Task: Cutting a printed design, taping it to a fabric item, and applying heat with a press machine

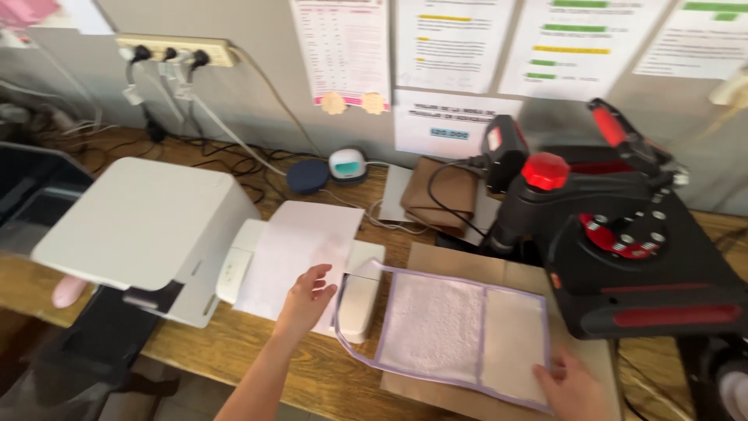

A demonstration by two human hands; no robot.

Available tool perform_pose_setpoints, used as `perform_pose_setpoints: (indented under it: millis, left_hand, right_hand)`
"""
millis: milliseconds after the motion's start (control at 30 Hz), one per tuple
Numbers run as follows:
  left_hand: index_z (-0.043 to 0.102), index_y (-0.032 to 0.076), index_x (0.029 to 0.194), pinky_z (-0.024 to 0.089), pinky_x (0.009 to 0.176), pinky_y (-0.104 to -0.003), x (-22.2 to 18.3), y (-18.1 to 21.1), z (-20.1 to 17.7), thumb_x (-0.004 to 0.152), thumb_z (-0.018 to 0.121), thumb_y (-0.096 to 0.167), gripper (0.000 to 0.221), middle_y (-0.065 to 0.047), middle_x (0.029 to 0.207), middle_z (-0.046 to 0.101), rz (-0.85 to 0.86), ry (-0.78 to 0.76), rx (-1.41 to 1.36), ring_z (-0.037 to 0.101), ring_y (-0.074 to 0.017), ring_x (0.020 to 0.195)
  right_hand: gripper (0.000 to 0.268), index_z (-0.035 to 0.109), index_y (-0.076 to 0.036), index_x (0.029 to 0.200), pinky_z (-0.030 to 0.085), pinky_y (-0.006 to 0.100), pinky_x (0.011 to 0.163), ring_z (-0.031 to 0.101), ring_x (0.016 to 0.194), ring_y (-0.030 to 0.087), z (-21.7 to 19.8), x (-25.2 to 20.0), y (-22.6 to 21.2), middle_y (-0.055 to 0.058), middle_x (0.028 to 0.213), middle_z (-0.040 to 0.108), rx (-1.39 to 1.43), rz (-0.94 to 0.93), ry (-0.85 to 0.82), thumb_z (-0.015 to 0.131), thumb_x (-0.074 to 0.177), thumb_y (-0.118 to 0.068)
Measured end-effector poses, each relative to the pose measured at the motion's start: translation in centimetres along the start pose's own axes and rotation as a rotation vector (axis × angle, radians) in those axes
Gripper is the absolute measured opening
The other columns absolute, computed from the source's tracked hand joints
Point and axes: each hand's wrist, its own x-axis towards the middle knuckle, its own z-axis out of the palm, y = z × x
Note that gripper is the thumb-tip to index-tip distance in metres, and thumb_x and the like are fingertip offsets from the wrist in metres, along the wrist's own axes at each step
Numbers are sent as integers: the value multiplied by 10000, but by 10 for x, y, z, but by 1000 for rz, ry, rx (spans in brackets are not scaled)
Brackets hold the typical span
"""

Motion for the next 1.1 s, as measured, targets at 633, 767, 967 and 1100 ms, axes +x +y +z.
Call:
perform_pose_setpoints:
  millis: [633, 767, 967, 1100]
  left_hand:
    - [159, 284, 1649, 51, 1257, -564, -9, -97, -51, 1007, 662, 325, 817, -103, 1721, -40, 354, -280, 1132, -9, -341, 1578]
    - [165, 291, 1650, 38, 1269, -533, -6, -97, -57, 1017, 657, 310, 802, -59, 1728, -44, 312, -298, 1054, -29, -309, 1585]
    - [281, 311, 1610, 81, 1250, -546, 8, -138, -59, 1063, 491, 287, 586, -27, 1718, 78, 379, -176, 992, 54, -270, 1575]
    - [318, 302, 1608, 170, 1210, -530, 14, -168, -59, 1044, 490, 321, 589, -26, 1699, 177, 523, 24, 991, 152, -271, 1551]
  right_hand:
    - [708, 575, -417, 1436, 390, 381, 1215, 506, 1441, 123, 36, 10, -67, -97, 1499, 575, -229, -504, 150, 620, 785, -691]
    - [669, 516, -466, 1451, 451, 387, 1185, 510, 1434, 157, 29, 1, -101, -162, 1561, 487, -378, -427, 2, 535, 834, -726]
    - [577, 589, -320, 1412, 416, 354, 1202, 519, 1416, 131, 26, -26, -156, -106, 1522, 538, -332, -550, -159, 622, 903, -589]
    - [524, 627, -221, 1375, 418, 374, 1160, 577, 1339, 208, 29, 11, -199, -3, 1460, 602, -209, -764, -42, 606, 920, -481]
